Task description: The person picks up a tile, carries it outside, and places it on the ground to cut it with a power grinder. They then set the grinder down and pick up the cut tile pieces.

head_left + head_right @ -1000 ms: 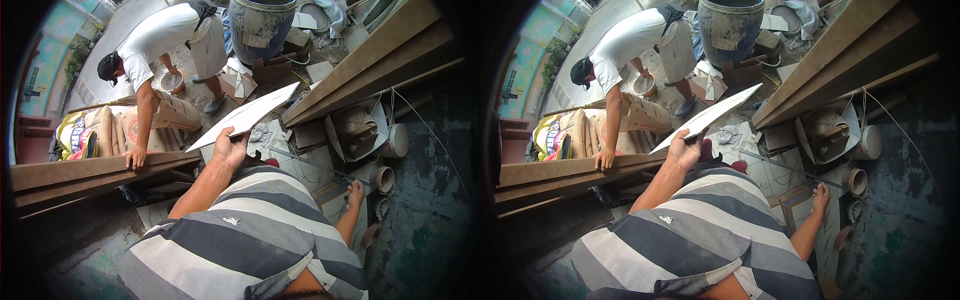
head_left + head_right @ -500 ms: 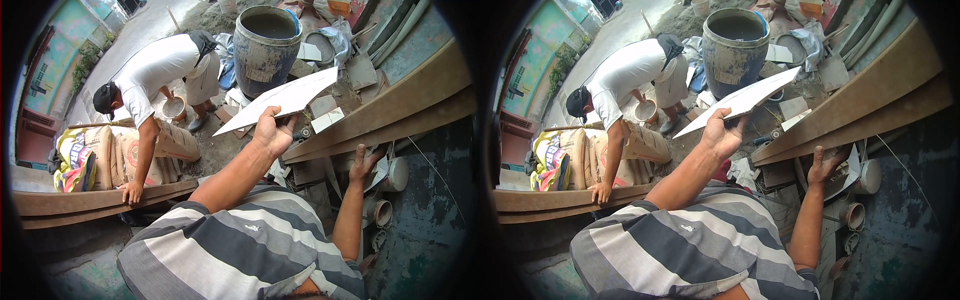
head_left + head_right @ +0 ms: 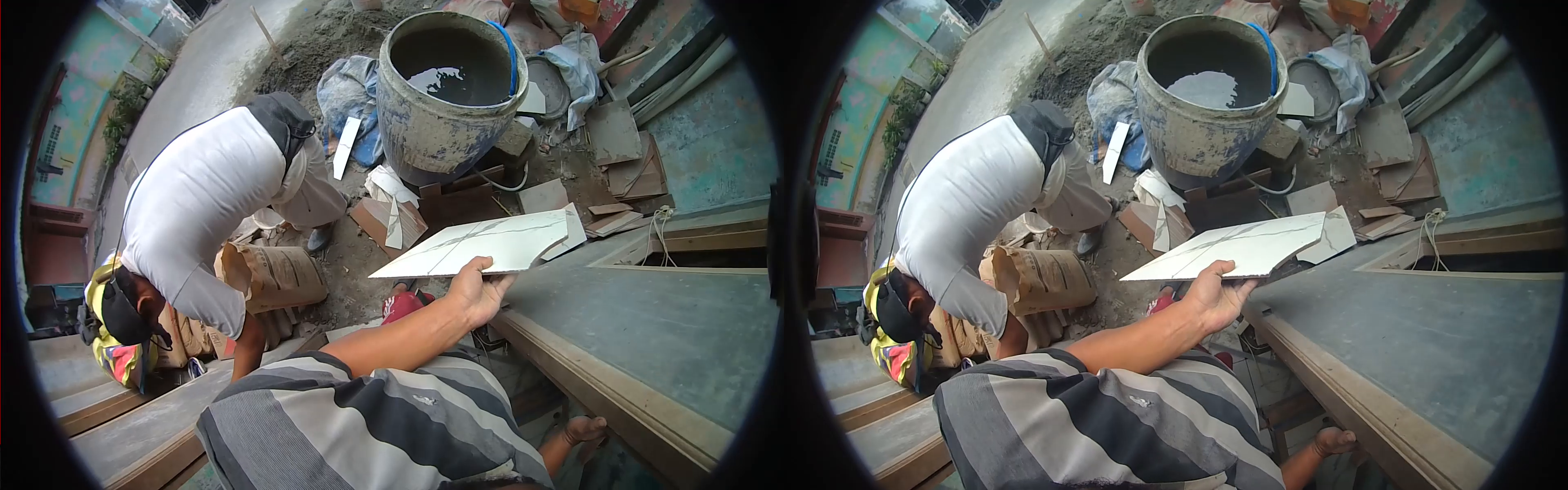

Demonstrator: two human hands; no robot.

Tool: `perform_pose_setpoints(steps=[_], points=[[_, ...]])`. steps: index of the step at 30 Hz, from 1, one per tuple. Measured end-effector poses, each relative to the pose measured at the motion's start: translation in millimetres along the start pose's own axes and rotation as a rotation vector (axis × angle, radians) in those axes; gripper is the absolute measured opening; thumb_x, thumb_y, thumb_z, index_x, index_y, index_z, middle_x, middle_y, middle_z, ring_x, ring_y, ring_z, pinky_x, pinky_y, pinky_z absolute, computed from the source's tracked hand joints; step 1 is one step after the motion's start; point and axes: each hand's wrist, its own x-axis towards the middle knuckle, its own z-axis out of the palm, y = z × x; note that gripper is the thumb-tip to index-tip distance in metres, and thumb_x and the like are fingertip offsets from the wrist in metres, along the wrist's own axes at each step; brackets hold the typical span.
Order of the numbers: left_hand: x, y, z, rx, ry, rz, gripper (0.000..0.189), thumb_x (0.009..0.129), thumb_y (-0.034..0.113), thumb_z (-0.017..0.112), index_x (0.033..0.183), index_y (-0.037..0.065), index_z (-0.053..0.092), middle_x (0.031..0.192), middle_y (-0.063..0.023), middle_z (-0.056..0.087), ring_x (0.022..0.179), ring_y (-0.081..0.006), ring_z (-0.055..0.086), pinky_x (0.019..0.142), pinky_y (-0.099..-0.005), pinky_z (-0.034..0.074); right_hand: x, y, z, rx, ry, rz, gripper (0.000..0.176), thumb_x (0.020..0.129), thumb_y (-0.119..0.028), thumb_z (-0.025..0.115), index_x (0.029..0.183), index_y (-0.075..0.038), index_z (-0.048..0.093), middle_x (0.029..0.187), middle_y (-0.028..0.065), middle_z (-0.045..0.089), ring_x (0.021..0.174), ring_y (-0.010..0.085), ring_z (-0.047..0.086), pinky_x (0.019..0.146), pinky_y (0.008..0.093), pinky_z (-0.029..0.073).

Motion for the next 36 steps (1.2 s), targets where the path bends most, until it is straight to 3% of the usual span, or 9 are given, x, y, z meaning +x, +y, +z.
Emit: perform_pose_setpoints(steps=[2,3,6,8,10,12,14,28,36], points=[[27,4,-8,0.008,0.069,0.005,0.038,0.096,0.007,0.042,0.131,-0.006,0.034,0.131,-0.0193,0.045,0.124,-0.0295,0.049,0.11,-0.0415,0.043,-6,9,-12,0.056,-0.063,-0.075,0.086,0.099,-0.057,0.032,0.148,0.01,0.011,0.149,0.0277,0.028,0.13,0.0336,0.043,0.108,0.0392,0.04],[38,6,-9,0.033,0.112,0.011,0.038,0.096,0.006,0.043,0.131,-0.007,0.034,0.131,-0.0195,0.045,0.124,-0.0298,0.049,0.111,-0.042,0.041,1,34,-22,0.343,0.085,0.112,0.099,0.091,-0.073,0.031,0.135,0.015,0.039,0.137,0.0284,0.045,0.122,0.0329,0.05,0.105,0.04,0.043],[64,9,-10,0.063,0.16,0.027,0.039,0.095,0.007,0.044,0.131,-0.006,0.034,0.132,-0.0196,0.045,0.124,-0.0307,0.048,0.112,-0.0422,0.04,-15,34,-26,0.275,-0.05,0.061,0.099,0.091,-0.074,0.03,0.138,0.014,0.036,0.139,0.0275,0.044,0.124,0.0327,0.05,0.106,0.0397,0.043],[75,13,-13,0.124,0.217,0.001,0.039,0.095,0.008,0.044,0.13,-0.006,0.034,0.131,-0.0195,0.045,0.125,-0.0314,0.048,0.111,-0.0425,0.042,-40,58,-53,0.072,0.055,-0.059,0.086,0.098,-0.063,0.025,0.151,0.003,0.012,0.152,0.022,0.028,0.135,0.0316,0.039,0.114,0.0407,0.033],[89,19,-22,0.109,0.243,-0.085,0.038,0.096,0.007,0.043,0.131,-0.006,0.035,0.13,-0.0195,0.046,0.125,-0.0324,0.05,0.109,-0.0426,0.044,-59,60,-56,-0.092,0.262,-0.135,0.087,0.094,-0.069,0.027,0.152,-0.004,0.021,0.153,0.0176,0.031,0.136,0.031,0.038,0.114,0.0466,0.032],[92,21,-23,0.205,0.247,-0.093,0.037,0.097,0.009,0.042,0.132,-0.001,0.036,0.13,-0.0167,0.046,0.123,-0.0304,0.049,0.109,-0.0436,0.043,-55,41,-49,0.257,0.126,0.033,0.087,0.091,-0.072,0.028,0.151,-0.009,0.027,0.151,0.015,0.035,0.136,0.0322,0.039,0.112,0.0485,0.036],[94,22,-20,0.255,0.265,-0.123,0.037,0.097,0.008,0.042,0.13,-0.007,0.036,0.13,-0.0204,0.048,0.121,-0.0338,0.053,0.106,-0.0416,0.048,-71,48,-58,0.396,0.369,0.289,0.086,0.088,-0.073,0.03,0.15,-0.014,0.031,0.15,0.0129,0.038,0.135,0.033,0.041,0.11,0.0505,0.037],[79,16,25,0.469,0.046,-0.444,0.036,0.098,0.013,0.04,0.131,-0.002,0.037,0.127,-0.0152,0.049,0.114,-0.0284,0.056,0.099,-0.0377,0.051,2,-38,22,-0.268,0.389,-0.092,0.096,0.089,-0.077,0.019,0.147,-0.001,0.026,0.143,0.0233,0.04,0.126,0.031,0.05,0.1,0.0425,0.048],[73,22,63,0.473,-0.037,-0.454,0.037,0.097,0.009,0.041,0.129,-0.009,0.041,0.125,-0.0226,0.055,0.113,-0.034,0.06,0.098,-0.039,0.055,10,-47,33,-0.285,0.473,-0.162,0.095,0.09,-0.075,0.023,0.145,0.003,0.027,0.141,0.0209,0.041,0.124,0.0298,0.051,0.1,0.042,0.048]])
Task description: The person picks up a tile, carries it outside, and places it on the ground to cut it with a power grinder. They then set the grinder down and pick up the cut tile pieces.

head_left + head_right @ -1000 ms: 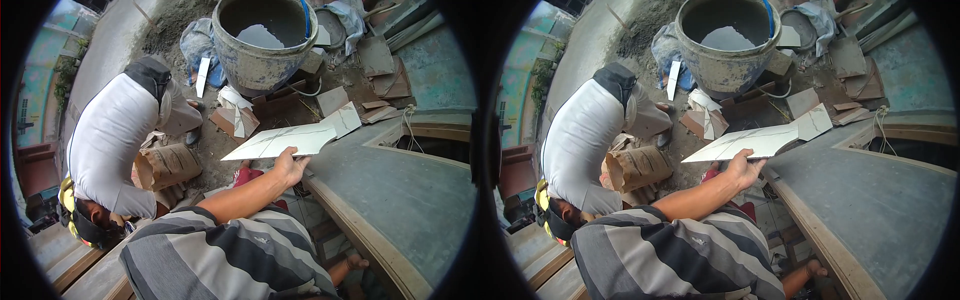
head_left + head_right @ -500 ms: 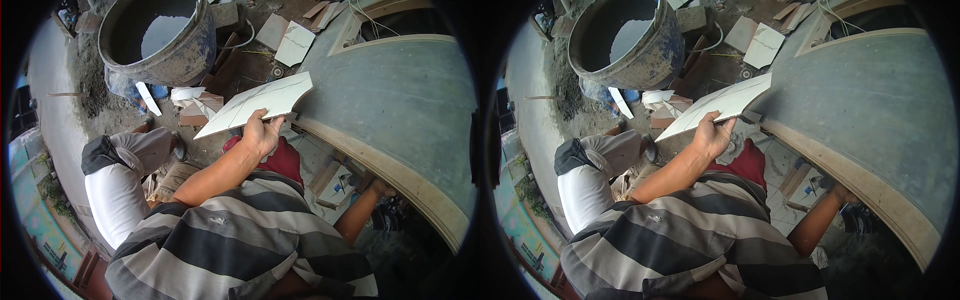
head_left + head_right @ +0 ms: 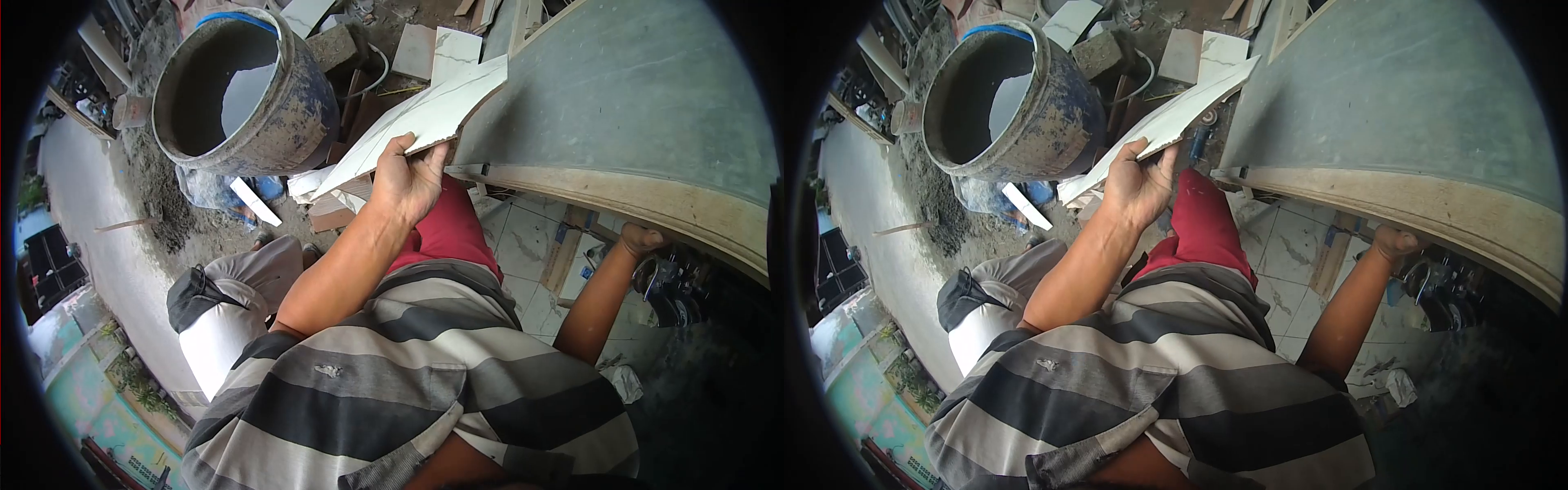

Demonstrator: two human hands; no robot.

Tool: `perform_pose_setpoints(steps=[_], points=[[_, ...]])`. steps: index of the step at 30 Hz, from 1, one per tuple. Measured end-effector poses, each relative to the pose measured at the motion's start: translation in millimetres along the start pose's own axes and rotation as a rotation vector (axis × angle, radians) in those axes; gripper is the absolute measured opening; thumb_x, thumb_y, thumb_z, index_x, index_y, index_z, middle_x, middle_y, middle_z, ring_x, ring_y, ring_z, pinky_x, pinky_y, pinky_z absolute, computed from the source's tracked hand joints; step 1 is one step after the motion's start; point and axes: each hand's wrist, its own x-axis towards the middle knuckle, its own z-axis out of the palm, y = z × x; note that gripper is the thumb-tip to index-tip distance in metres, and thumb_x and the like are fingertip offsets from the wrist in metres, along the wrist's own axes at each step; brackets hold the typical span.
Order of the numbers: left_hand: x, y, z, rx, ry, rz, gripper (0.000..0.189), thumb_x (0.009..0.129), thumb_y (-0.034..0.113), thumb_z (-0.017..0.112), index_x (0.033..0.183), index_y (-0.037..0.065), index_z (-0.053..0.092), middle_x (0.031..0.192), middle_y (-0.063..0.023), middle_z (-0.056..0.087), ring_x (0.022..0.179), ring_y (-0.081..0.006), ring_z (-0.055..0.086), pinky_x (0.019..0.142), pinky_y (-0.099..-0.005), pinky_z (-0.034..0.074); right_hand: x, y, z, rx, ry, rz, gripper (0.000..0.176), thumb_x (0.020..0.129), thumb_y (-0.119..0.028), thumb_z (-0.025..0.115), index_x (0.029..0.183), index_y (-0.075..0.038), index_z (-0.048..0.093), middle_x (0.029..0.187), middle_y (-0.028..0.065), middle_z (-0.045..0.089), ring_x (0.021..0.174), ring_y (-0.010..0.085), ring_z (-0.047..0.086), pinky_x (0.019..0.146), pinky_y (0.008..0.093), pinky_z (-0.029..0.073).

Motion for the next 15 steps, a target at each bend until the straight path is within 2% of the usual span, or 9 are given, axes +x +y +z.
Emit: perform_pose_setpoints(steps=[2,4,5,8,11,15], points=[[1,4,-1,-0.006,-0.011,-0.013,0.038,0.097,0.009,0.04,0.13,-0.009,0.041,0.125,-0.023,0.055,0.113,-0.0344,0.061,0.097,-0.0386,0.056,-3,1,0,0.032,-0.006,0.021,0.097,0.089,-0.077,0.026,0.146,0.001,0.027,0.143,0.0193,0.04,0.127,0.0295,0.048,0.104,0.0424,0.044],[0,8,2,0.049,-0.014,0.0,0.038,0.097,0.009,0.04,0.13,-0.009,0.04,0.125,-0.0231,0.055,0.113,-0.034,0.061,0.097,-0.0391,0.056,-6,7,-4,0.004,-0.052,0.038,0.099,0.089,-0.078,0.021,0.144,0.003,0.027,0.14,0.021,0.042,0.122,0.0307,0.053,0.095,0.041,0.052],[-2,7,5,0.031,0.003,0.009,0.038,0.098,0.009,0.038,0.131,-0.01,0.039,0.125,-0.0238,0.054,0.112,-0.0348,0.061,0.096,-0.039,0.056,-5,9,-14,-0.077,-0.151,0.027,0.1,0.087,-0.08,0.022,0.142,0.003,0.031,0.137,0.0215,0.045,0.121,0.0309,0.055,0.096,0.0413,0.052],[0,8,6,0.057,0.0,-0.004,0.038,0.099,0.009,0.037,0.13,-0.011,0.037,0.125,-0.0247,0.053,0.113,-0.0359,0.06,0.096,-0.0393,0.057,-15,15,-11,-0.007,-0.031,0.11,0.102,0.086,-0.082,0.023,0.14,0.004,0.036,0.133,0.0221,0.05,0.12,0.0312,0.056,0.096,0.0414,0.052],[3,12,10,0.078,-0.008,-0.042,0.037,0.099,0.009,0.036,0.13,-0.012,0.037,0.126,-0.0255,0.053,0.114,-0.0365,0.059,0.096,-0.0398,0.056,-15,11,-9,-0.059,0.033,0.111,0.103,0.085,-0.082,0.023,0.138,0.004,0.038,0.131,0.0223,0.052,0.118,0.0312,0.057,0.096,0.0415,0.052],[-2,15,28,0.121,-0.036,-0.059,0.037,0.099,0.01,0.037,0.128,-0.012,0.039,0.125,-0.0259,0.053,0.113,-0.0357,0.06,0.094,-0.0381,0.058,-12,12,-11,-0.113,-0.025,0.045,0.103,0.085,-0.082,0.022,0.138,0.005,0.038,0.131,0.0222,0.052,0.117,0.0308,0.058,0.096,0.042,0.052]])
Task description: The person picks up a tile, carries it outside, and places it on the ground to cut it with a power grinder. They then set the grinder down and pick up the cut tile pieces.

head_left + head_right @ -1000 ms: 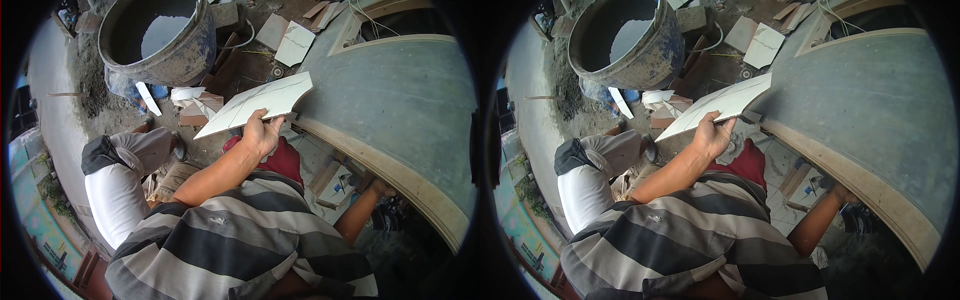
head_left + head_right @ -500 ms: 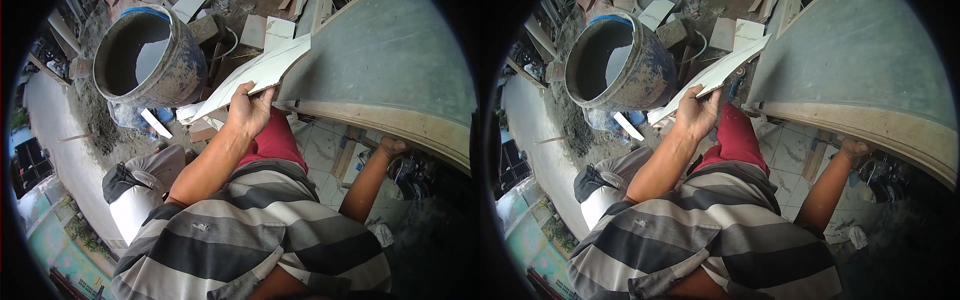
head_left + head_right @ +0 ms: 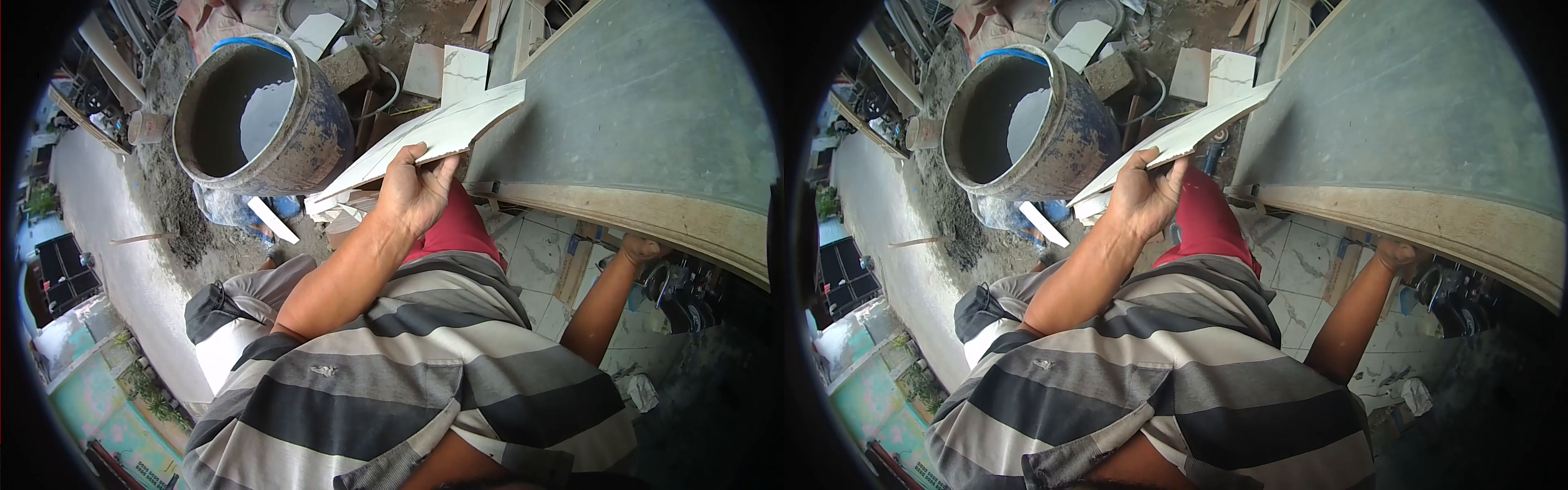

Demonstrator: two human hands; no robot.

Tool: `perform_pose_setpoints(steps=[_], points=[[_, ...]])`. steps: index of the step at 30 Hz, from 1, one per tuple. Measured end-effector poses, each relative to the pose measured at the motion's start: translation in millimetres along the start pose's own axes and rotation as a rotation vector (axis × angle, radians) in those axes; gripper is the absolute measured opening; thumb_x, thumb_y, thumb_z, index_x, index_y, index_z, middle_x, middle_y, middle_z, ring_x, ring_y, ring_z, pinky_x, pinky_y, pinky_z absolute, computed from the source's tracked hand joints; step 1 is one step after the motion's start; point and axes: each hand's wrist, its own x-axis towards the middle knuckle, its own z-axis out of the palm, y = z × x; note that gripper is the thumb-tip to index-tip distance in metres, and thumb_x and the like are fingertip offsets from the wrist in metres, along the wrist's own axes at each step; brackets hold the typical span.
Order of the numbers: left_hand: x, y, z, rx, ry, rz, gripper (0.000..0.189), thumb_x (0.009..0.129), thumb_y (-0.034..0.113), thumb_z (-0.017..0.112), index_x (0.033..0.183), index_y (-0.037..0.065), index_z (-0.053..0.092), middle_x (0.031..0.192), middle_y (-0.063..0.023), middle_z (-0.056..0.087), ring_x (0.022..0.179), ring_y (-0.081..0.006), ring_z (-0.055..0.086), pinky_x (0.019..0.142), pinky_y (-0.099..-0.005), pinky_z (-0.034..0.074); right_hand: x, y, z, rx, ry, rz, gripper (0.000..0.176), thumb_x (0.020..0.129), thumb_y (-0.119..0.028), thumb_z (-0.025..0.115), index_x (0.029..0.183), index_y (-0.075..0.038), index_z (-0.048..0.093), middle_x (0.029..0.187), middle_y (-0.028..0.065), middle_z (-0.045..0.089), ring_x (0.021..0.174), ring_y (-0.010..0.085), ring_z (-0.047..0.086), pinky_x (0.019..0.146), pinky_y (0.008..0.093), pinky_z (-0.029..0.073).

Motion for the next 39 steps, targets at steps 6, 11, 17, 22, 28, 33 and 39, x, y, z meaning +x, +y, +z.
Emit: perform_pose_setpoints(steps=[6,11,17,22,28,33,39], points=[[-3,14,28,-0.018,-0.119,-0.035,0.036,0.098,0.01,0.038,0.13,-0.008,0.038,0.125,-0.0204,0.052,0.114,-0.0315,0.058,0.098,-0.0368,0.055,-3,-5,4,-0.004,0.057,-0.001,0.102,0.087,-0.08,0.018,0.135,0.007,0.042,0.128,0.0221,0.055,0.111,0.031,0.061,0.092,0.042,0.054],[0,22,65,-0.006,-0.186,0.001,0.037,0.098,0.009,0.04,0.127,-0.014,0.041,0.121,-0.0266,0.055,0.112,-0.0346,0.061,0.094,-0.0346,0.058,-50,-29,19,0.131,0.207,0.397,0.091,0.093,-0.072,0.021,0.141,0.004,0.033,0.137,0.0221,0.045,0.125,0.0304,0.048,0.102,0.043,0.044],[38,47,94,0.01,-0.236,-0.013,0.038,0.097,0.009,0.041,0.127,-0.014,0.042,0.12,-0.0274,0.055,0.113,-0.036,0.06,0.093,-0.0346,0.058,-306,-8,11,-0.28,-0.568,1.952,0.054,0.092,-0.043,0.055,0.116,0.005,0.061,0.1,0.0248,0.066,0.099,0.0372,0.064,0.087,0.0419,0.049],[117,76,125,0.089,-0.165,0.016,0.037,0.097,0.008,0.041,0.127,-0.014,0.042,0.118,-0.0262,0.056,0.11,-0.035,0.062,0.091,-0.0332,0.059,-281,12,93,-0.288,-0.68,1.929,0.051,0.093,-0.042,0.054,0.117,0.003,0.06,0.102,0.0227,0.065,0.097,0.0352,0.064,0.084,0.0418,0.049],[251,127,147,0.155,-0.009,-0.144,0.036,0.097,0.013,0.045,0.125,-0.008,0.043,0.114,-0.021,0.06,0.101,-0.032,0.066,0.08,-0.0358,0.063,-229,33,232,-0.251,-0.874,1.941,0.048,0.094,-0.04,0.054,0.119,0.0,0.059,0.105,0.0196,0.064,0.095,0.0323,0.064,0.08,0.0417,0.049],[333,158,157,0.387,0.15,-0.161,0.034,0.097,0.016,0.042,0.123,-0.007,0.045,0.109,-0.0175,0.061,0.094,-0.0262,0.068,0.073,-0.0289,0.064,-200,62,316,-0.265,-1.055,1.922,0.045,0.095,-0.039,0.053,0.121,-0.003,0.058,0.107,0.017,0.064,0.094,0.0299,0.064,0.076,0.0415,0.05],[397,202,99,0.808,0.36,-0.094,0.039,0.088,0.009,0.045,0.123,-0.008,0.044,0.108,-0.0186,0.058,0.096,-0.0323,0.066,0.077,-0.0391,0.062,-206,89,364,-0.285,-1.323,1.857,0.042,0.096,-0.038,0.052,0.123,-0.006,0.058,0.11,0.0139,0.063,0.092,0.0269,0.064,0.072,0.0414,0.05]])
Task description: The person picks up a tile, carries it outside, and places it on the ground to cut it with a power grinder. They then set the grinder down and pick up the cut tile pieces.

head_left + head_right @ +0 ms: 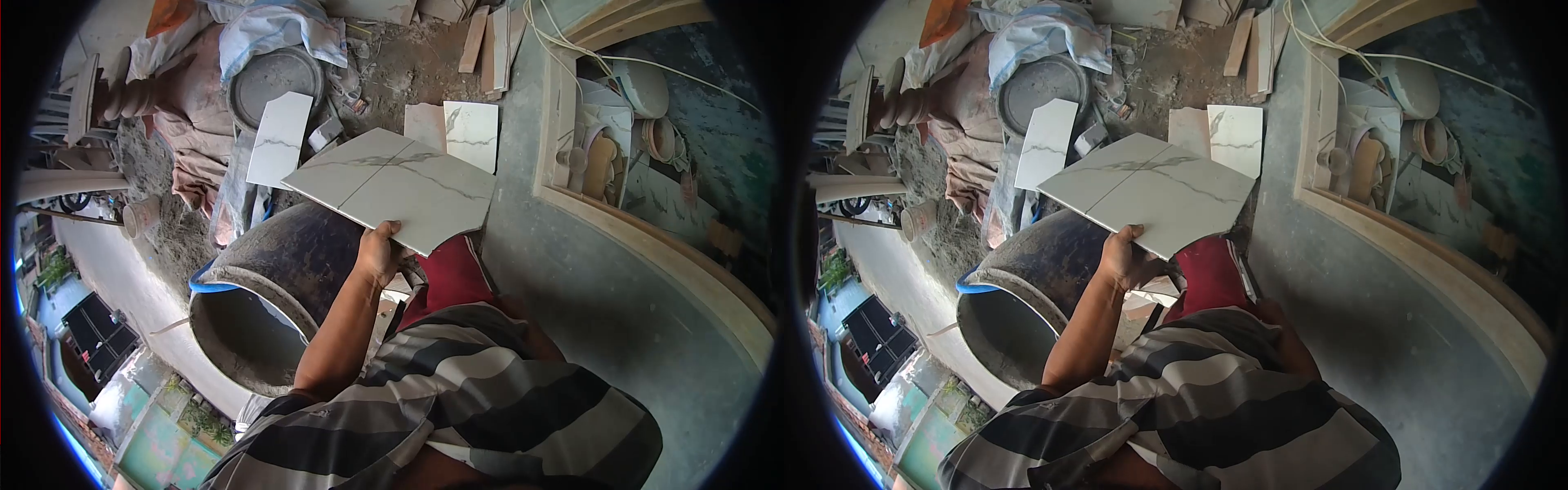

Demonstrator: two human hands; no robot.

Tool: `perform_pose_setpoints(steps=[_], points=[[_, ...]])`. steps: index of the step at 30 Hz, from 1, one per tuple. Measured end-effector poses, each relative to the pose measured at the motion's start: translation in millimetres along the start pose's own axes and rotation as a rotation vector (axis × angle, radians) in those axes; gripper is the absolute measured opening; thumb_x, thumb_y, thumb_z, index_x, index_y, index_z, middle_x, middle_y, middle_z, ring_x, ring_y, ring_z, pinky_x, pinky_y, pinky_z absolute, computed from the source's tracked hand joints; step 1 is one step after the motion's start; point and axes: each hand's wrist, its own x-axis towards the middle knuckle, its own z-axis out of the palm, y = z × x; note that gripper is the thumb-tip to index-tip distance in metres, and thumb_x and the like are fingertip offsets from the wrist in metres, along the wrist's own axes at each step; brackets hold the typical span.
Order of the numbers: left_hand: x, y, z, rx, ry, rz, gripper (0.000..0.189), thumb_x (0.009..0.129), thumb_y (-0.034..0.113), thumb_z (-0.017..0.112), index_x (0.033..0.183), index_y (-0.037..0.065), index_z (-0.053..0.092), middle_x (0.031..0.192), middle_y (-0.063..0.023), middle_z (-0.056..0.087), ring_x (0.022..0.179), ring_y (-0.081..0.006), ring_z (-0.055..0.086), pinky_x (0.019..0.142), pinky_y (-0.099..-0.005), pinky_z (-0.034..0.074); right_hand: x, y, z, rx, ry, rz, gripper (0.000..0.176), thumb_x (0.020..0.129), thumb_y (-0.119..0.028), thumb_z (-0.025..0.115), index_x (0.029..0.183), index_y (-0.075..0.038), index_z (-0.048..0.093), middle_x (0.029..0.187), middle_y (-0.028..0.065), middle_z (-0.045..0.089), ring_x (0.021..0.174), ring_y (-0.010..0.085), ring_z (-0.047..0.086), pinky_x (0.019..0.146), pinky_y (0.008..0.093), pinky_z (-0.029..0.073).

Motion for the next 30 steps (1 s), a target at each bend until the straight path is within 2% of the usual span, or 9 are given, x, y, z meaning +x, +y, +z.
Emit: perform_pose_setpoints(steps=[2,5,6,8,10,14,19,22,30], points=[[13,-1,-10,0.059,0.03,0.003,0.042,0.084,0.007,0.044,0.123,-0.008,0.044,0.106,-0.0203,0.058,0.091,-0.0321,0.066,0.07,-0.0422,0.058,15,-4,4,-0.064,-0.04,0.004,0.041,0.096,-0.037,0.052,0.124,-0.007,0.057,0.111,0.0128,0.062,0.091,0.026,0.064,0.071,0.0413,0.05],[27,-5,-22,0.226,0.138,0.044,0.043,0.083,0.008,0.047,0.123,-0.008,0.046,0.108,-0.0226,0.058,0.087,-0.0291,0.065,0.059,-0.0349,0.053,96,15,11,-0.084,-0.148,0.032,0.041,0.096,-0.036,0.052,0.125,-0.008,0.056,0.11,0.0099,0.061,0.09,0.0229,0.062,0.071,0.0396,0.05],[33,-2,-27,0.225,0.138,0.034,0.043,0.083,0.008,0.047,0.123,-0.008,0.046,0.108,-0.0226,0.058,0.087,-0.0291,0.065,0.059,-0.0349,0.053,87,-35,2,-0.044,-0.219,0.064,0.041,0.096,-0.036,0.052,0.126,-0.007,0.055,0.108,0.0079,0.06,0.089,0.0208,0.061,0.073,0.0379,0.049],[35,4,-32,0.414,0.192,-0.038,0.039,0.084,0.008,0.049,0.119,-0.01,0.052,0.105,-0.0185,0.063,0.094,-0.0293,0.065,0.081,-0.0391,0.055,74,-107,-1,-0.016,-0.141,-0.028,0.043,0.096,-0.036,0.052,0.125,-0.004,0.054,0.108,0.0084,0.061,0.093,0.0219,0.061,0.077,0.0376,0.049],[42,-4,-38,0.416,0.24,0.009,0.036,0.084,0.008,0.049,0.115,-0.01,0.055,0.101,-0.0171,0.064,0.088,-0.0279,0.066,0.077,-0.0372,0.055,103,-149,5,0.074,-0.082,-0.05,0.046,0.093,-0.033,0.056,0.123,0.001,0.059,0.111,0.0162,0.065,0.092,0.0258,0.063,0.083,0.038,0.048],[60,-10,-58,0.45,0.253,-0.001,0.03,0.084,0.008,0.049,0.107,-0.009,0.059,0.096,-0.0141,0.065,0.087,-0.0235,0.063,0.078,-0.0344,0.05,214,-197,12,-0.057,-0.038,-0.152,0.049,0.094,-0.038,0.055,0.127,-0.002,0.056,0.115,0.0115,0.062,0.095,0.0229,0.061,0.08,0.0371,0.049],[67,-16,-64,0.68,0.264,0.041,0.027,0.084,0.01,0.048,0.103,-0.007,0.06,0.094,-0.0133,0.065,0.088,-0.0221,0.06,0.078,-0.0347,0.047,317,-257,18,-0.189,0.041,-0.067,0.05,0.09,-0.04,0.061,0.123,-0.002,0.059,0.119,0.0161,0.063,0.102,0.0275,0.062,0.086,0.0407,0.048],[69,-23,-75,0.735,0.245,0.044,0.026,0.086,0.011,0.049,0.101,-0.006,0.06,0.092,-0.0151,0.065,0.085,-0.0239,0.061,0.077,-0.0357,0.048,374,-281,23,-0.274,0.097,-0.179,0.06,0.086,-0.044,0.063,0.123,0.003,0.06,0.131,0.023,0.057,0.124,0.0346,0.052,0.103,0.0424,0.041],[63,-33,-95,0.967,0.188,-0.152,0.027,0.085,0.009,0.052,0.106,-0.006,0.059,0.095,-0.0202,0.066,0.089,-0.0309,0.065,0.08,-0.0391,0.049,467,-285,35,-0.353,0.373,-0.249,0.089,0.076,-0.047,0.076,0.136,0.009,0.042,0.139,0.0281,0.047,0.129,0.0378,0.047,0.109,0.0421,0.037]])
